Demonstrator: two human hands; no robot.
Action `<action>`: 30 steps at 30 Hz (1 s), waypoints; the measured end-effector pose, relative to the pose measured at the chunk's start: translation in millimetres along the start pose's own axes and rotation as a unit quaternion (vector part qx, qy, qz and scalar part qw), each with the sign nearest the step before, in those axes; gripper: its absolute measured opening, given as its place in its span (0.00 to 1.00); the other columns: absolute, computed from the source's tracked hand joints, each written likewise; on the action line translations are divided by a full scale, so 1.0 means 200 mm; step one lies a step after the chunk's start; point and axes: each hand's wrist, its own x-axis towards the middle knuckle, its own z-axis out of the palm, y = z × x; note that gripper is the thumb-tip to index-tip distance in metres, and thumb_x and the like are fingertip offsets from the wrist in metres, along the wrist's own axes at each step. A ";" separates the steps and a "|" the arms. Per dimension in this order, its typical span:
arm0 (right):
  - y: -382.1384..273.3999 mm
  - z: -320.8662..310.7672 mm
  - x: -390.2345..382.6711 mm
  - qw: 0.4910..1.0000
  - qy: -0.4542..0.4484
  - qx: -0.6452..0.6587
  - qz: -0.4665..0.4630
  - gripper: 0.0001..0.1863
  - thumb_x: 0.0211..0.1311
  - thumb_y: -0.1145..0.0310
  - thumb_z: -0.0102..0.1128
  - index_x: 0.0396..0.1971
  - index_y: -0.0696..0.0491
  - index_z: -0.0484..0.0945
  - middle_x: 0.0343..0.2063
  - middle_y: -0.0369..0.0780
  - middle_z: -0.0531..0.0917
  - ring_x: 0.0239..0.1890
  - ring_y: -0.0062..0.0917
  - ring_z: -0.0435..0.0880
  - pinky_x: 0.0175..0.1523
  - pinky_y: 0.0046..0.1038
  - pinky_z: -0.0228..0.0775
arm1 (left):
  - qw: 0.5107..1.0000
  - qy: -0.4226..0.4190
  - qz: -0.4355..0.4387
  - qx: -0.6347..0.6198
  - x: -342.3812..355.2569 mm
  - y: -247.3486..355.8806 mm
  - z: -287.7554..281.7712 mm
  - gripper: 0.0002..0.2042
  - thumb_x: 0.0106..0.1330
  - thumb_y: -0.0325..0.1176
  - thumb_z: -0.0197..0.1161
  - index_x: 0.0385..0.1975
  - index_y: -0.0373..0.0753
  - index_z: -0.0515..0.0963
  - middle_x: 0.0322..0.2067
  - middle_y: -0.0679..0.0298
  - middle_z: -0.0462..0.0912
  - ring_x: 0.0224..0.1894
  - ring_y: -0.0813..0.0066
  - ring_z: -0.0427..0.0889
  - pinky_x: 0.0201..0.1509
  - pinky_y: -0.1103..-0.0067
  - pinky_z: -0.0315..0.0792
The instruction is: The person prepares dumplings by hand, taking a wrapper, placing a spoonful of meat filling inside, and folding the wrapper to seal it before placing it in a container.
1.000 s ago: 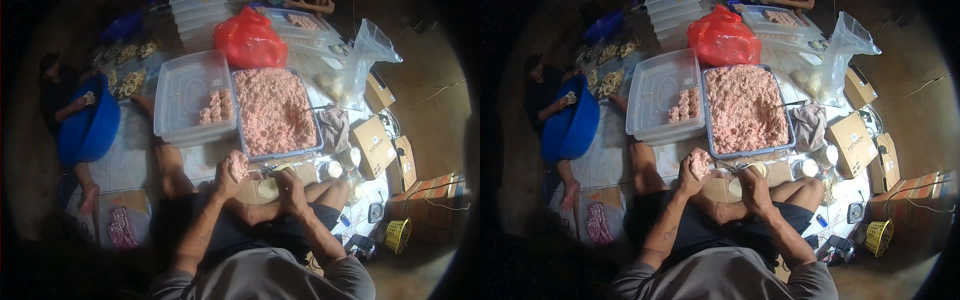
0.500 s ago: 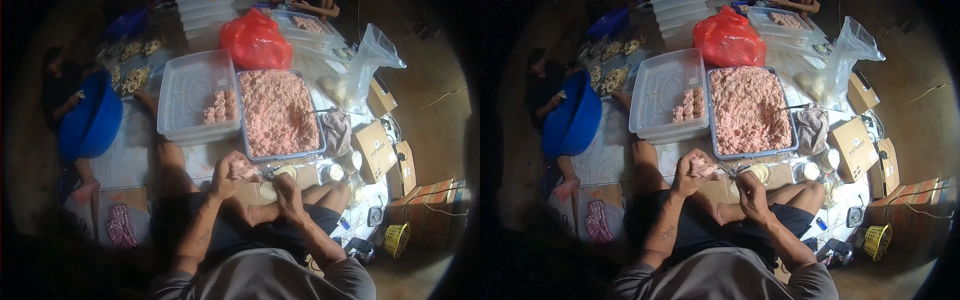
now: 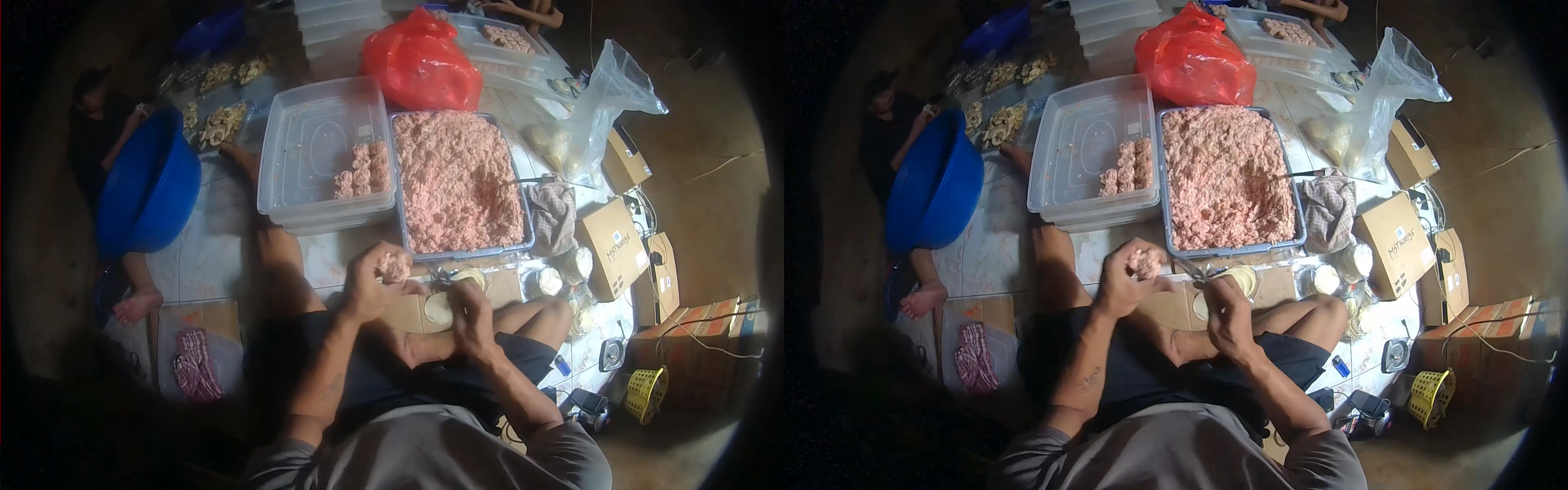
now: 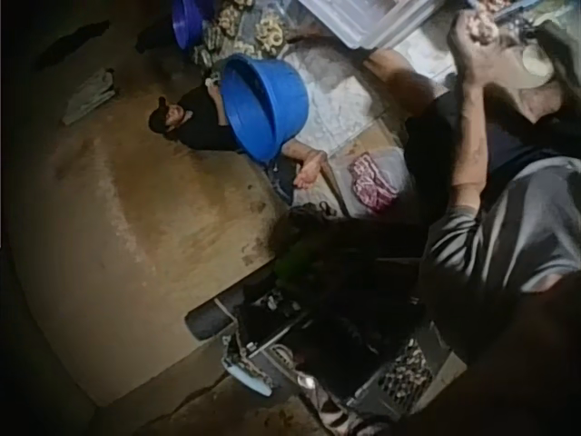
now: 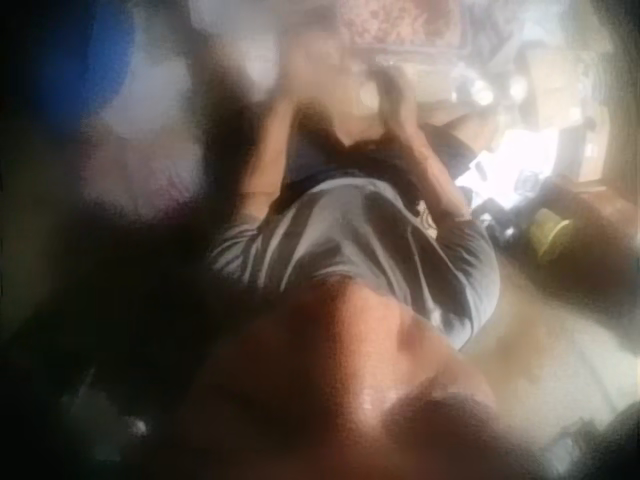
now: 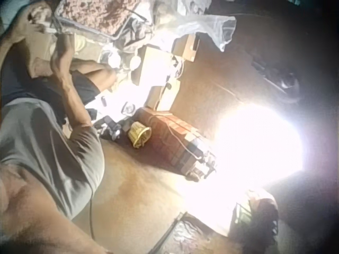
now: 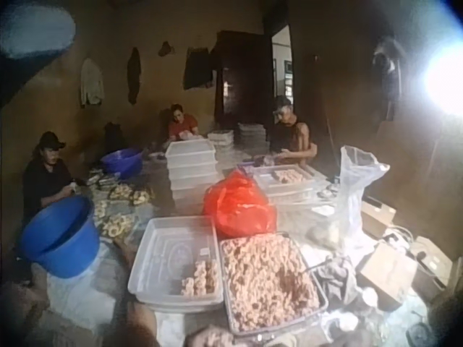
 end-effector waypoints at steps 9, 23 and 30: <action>0.06 0.13 -0.07 0.960 -0.074 0.247 0.111 0.07 0.73 0.77 0.54 0.44 0.62 0.79 0.31 0.36 0.76 0.34 0.20 0.74 0.40 0.22 0.67 | 0.998 -0.032 0.052 0.026 0.01 0.12 0.01 0.23 0.47 0.32 0.85 0.39 0.38 0.77 0.27 0.70 0.79 0.32 0.83 0.76 0.36 0.82 0.72; -0.27 -0.10 0.05 0.983 -0.064 -0.116 -0.127 0.15 0.64 0.83 0.57 0.50 0.57 0.79 0.32 0.47 0.79 0.34 0.44 0.83 0.38 0.39 0.75 | 0.980 -0.076 0.042 0.182 0.03 -0.07 0.01 0.15 0.52 0.34 0.80 0.30 0.38 0.79 0.27 0.61 0.84 0.30 0.67 0.84 0.34 0.73 0.75; -0.33 -0.15 0.06 0.981 -0.043 -0.138 -0.128 0.17 0.58 0.85 0.60 0.47 0.57 0.83 0.31 0.46 0.77 0.33 0.42 0.81 0.35 0.38 0.74 | 0.976 -0.074 0.032 0.202 0.03 0.04 -0.02 0.11 0.54 0.31 0.76 0.27 0.36 0.78 0.22 0.56 0.81 0.25 0.57 0.82 0.31 0.70 0.73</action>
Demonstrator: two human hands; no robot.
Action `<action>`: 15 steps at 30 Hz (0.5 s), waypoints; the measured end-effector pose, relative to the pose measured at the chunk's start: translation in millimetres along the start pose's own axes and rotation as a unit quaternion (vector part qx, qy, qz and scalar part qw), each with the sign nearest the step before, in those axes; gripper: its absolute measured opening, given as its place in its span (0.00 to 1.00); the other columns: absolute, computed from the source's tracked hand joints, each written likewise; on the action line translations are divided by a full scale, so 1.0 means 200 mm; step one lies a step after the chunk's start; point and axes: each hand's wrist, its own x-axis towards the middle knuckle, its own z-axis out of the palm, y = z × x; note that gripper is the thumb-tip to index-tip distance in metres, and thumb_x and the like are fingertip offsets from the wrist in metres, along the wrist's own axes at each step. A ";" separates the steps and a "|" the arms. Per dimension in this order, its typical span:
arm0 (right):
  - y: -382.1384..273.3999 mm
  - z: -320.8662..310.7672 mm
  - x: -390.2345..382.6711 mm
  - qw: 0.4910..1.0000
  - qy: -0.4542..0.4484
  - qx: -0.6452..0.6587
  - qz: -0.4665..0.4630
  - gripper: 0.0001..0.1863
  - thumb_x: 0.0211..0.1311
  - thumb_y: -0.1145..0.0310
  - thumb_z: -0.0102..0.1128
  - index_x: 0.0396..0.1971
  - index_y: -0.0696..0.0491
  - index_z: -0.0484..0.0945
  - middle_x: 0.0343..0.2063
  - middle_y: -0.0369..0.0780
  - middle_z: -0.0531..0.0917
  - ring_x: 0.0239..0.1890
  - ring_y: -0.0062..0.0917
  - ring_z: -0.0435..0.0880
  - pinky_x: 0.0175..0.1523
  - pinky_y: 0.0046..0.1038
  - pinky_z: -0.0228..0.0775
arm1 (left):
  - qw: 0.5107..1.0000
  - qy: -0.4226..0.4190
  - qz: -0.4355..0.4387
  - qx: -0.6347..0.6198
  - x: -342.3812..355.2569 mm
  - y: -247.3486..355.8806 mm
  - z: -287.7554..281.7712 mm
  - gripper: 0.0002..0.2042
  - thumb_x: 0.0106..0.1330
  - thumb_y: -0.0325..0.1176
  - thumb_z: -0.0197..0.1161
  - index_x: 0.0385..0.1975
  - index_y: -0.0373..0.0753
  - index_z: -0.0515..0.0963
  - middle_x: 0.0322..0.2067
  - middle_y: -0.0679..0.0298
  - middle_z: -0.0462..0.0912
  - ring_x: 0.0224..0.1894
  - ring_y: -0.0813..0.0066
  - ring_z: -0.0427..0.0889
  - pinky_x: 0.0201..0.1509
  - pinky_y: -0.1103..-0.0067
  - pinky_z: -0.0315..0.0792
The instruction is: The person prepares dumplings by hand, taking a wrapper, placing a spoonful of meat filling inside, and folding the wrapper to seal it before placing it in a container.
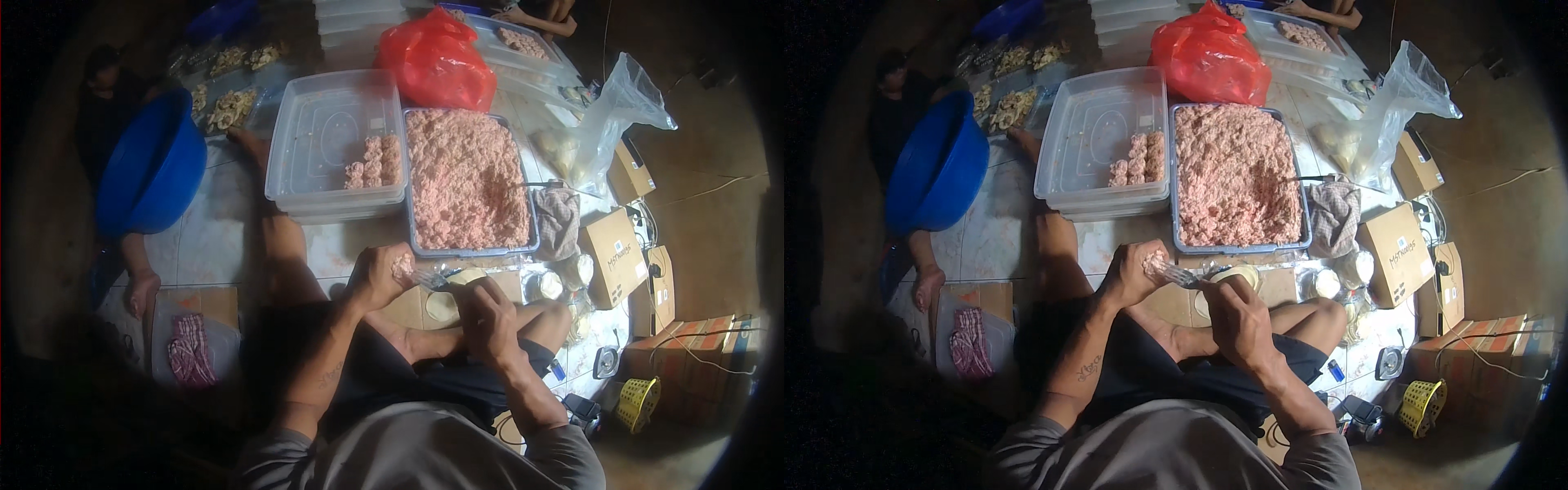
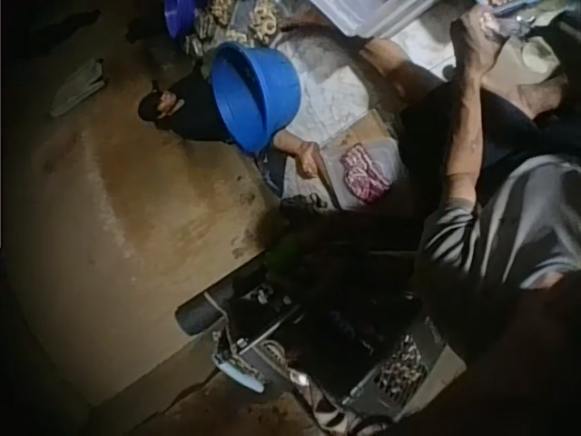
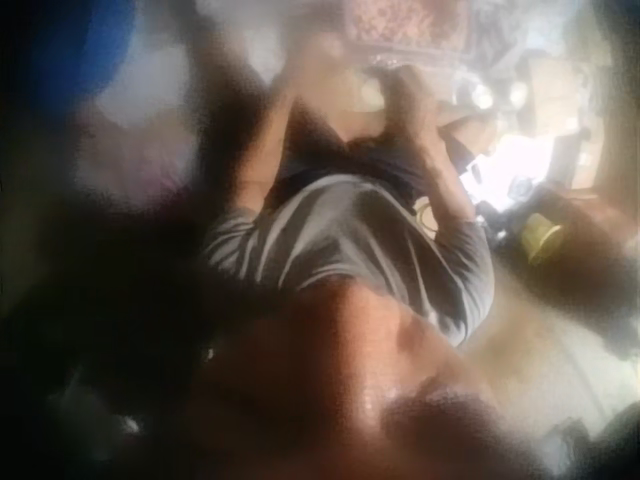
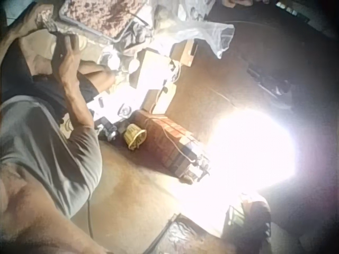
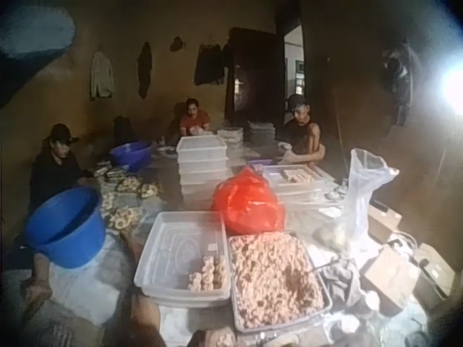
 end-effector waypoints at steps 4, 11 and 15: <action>0.09 0.10 -0.02 0.998 -0.016 -0.037 -0.049 0.15 0.60 0.84 0.60 0.46 0.57 0.83 0.28 0.45 0.76 0.30 0.39 0.80 0.32 0.37 0.72 | 0.998 -0.017 0.032 0.042 0.01 0.01 0.04 0.11 0.54 0.32 0.76 0.28 0.36 0.78 0.22 0.55 0.81 0.25 0.58 0.82 0.31 0.70 0.73; 0.19 0.03 0.18 0.993 0.095 0.019 0.070 0.09 0.65 0.81 0.58 0.42 0.58 0.82 0.29 0.46 0.79 0.27 0.37 0.80 0.32 0.34 0.70 | 0.991 -0.080 -0.039 -0.104 -0.03 0.03 -0.06 0.22 0.49 0.35 0.83 0.40 0.36 0.79 0.29 0.63 0.84 0.34 0.77 0.82 0.41 0.78 0.76; 0.59 0.07 0.39 0.990 -0.041 -0.134 0.019 0.10 0.69 0.73 0.51 0.40 0.58 0.81 0.32 0.49 0.81 0.30 0.44 0.82 0.37 0.42 0.75 | 0.985 -0.076 0.014 -0.157 -0.05 0.02 -0.03 0.22 0.50 0.36 0.84 0.40 0.36 0.80 0.29 0.65 0.84 0.34 0.80 0.82 0.40 0.78 0.76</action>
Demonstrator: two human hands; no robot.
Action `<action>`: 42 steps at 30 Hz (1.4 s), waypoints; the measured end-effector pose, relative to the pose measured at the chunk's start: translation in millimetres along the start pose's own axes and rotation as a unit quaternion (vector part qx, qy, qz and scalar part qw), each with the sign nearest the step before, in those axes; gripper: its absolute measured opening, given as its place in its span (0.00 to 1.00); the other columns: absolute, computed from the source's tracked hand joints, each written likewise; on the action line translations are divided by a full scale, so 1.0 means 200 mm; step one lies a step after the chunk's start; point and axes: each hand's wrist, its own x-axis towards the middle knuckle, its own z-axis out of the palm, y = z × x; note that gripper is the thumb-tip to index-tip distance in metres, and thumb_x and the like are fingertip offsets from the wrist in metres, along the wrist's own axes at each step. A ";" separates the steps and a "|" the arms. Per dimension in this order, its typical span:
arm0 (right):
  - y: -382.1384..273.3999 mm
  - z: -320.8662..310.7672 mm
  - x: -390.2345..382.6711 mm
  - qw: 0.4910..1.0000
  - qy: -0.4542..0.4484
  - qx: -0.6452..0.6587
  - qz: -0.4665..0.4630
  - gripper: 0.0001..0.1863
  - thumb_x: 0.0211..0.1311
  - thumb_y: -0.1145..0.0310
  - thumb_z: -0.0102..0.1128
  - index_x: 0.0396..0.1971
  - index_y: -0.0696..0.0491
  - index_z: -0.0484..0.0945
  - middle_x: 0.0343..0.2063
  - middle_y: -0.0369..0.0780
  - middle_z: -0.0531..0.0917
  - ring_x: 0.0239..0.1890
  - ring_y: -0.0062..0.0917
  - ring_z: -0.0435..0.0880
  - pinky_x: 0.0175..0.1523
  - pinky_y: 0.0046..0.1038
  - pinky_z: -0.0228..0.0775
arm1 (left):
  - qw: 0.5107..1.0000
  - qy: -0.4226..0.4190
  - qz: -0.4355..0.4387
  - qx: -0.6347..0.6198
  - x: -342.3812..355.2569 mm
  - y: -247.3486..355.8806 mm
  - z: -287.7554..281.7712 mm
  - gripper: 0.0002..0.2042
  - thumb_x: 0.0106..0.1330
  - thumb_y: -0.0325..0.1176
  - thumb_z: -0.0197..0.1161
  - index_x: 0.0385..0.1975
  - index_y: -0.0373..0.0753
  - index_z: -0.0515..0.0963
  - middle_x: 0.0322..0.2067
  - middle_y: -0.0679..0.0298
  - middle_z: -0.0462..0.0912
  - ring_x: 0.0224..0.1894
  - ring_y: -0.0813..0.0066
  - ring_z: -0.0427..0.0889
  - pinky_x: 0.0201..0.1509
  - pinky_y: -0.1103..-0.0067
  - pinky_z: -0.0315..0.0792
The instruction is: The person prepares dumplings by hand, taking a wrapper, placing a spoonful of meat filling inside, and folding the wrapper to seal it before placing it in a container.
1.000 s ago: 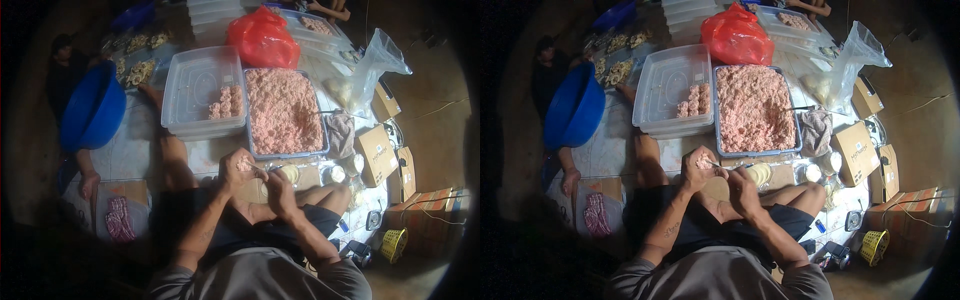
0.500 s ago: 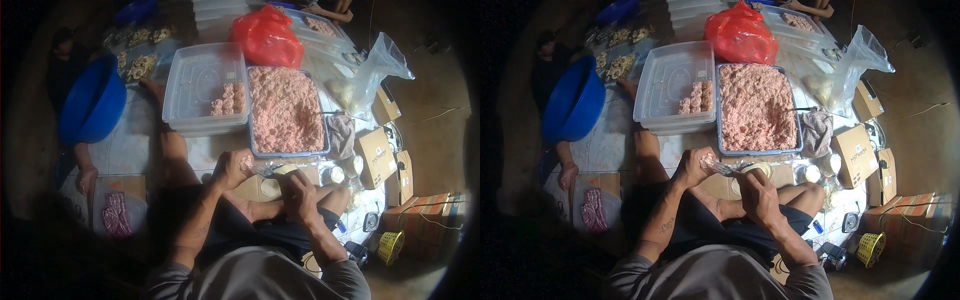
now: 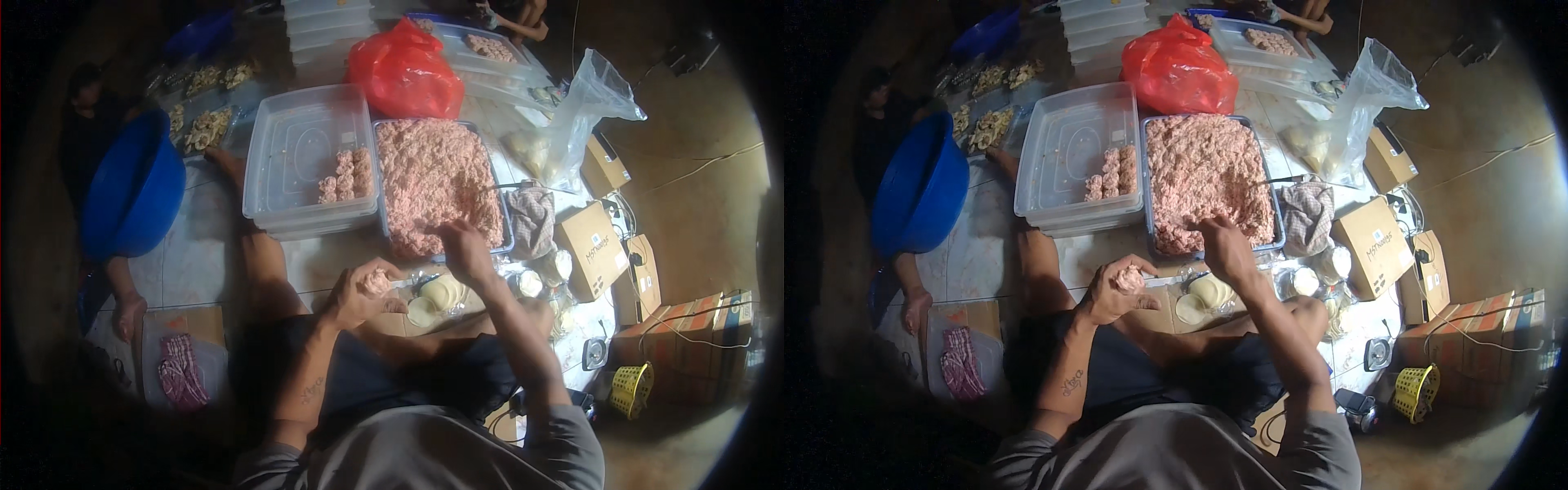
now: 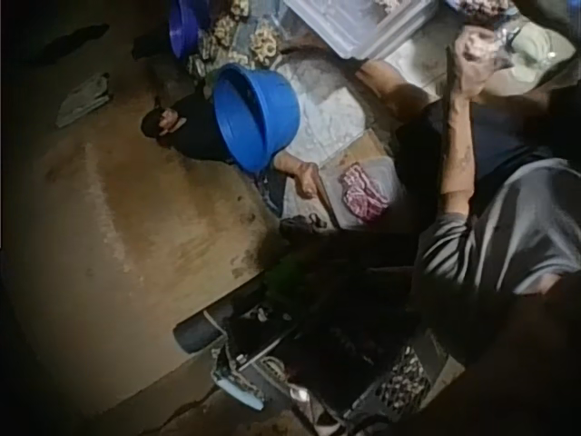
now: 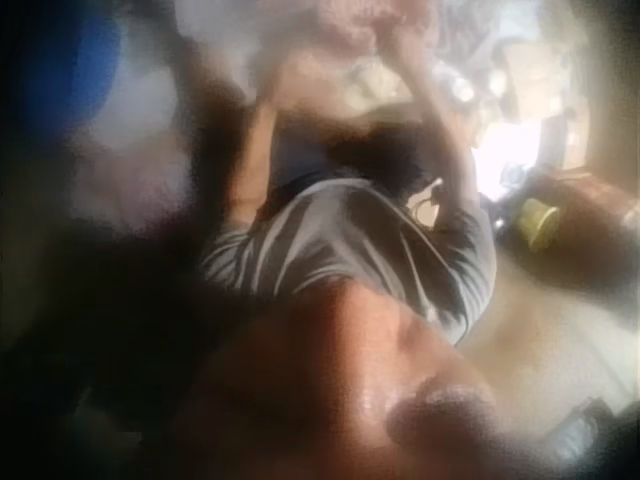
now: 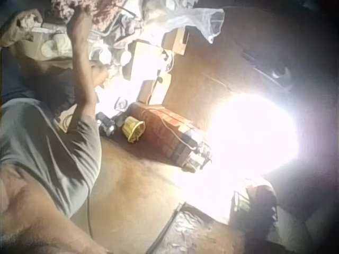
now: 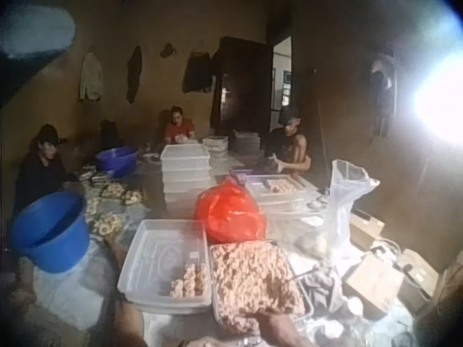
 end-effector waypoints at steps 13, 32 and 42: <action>-0.46 -0.26 -0.18 0.972 -0.127 0.021 -0.199 0.22 0.52 0.80 0.60 0.50 0.54 0.82 0.40 0.44 0.80 0.39 0.40 0.83 0.42 0.36 0.80 | 0.989 -0.077 -0.125 -0.001 -0.01 -0.06 -0.04 0.17 0.52 0.32 0.81 0.37 0.36 0.80 0.34 0.66 0.84 0.35 0.79 0.80 0.40 0.78 0.75; -0.57 -0.36 -0.28 0.985 0.003 0.168 0.034 0.15 0.59 0.85 0.56 0.45 0.59 0.83 0.31 0.49 0.79 0.36 0.46 0.79 0.39 0.39 0.74 | 0.984 0.071 0.011 -0.163 -0.03 -0.07 -0.01 0.18 0.49 0.28 0.82 0.36 0.36 0.80 0.36 0.66 0.87 0.37 0.79 0.84 0.43 0.78 0.77; -0.56 -0.26 -0.31 0.980 0.005 0.192 0.053 0.11 0.60 0.86 0.57 0.40 0.60 0.81 0.31 0.49 0.80 0.34 0.44 0.82 0.38 0.36 0.75 | 0.986 0.150 -0.043 0.058 0.06 -0.03 0.09 0.12 0.54 0.26 0.79 0.33 0.38 0.79 0.27 0.65 0.84 0.30 0.82 0.80 0.36 0.78 0.75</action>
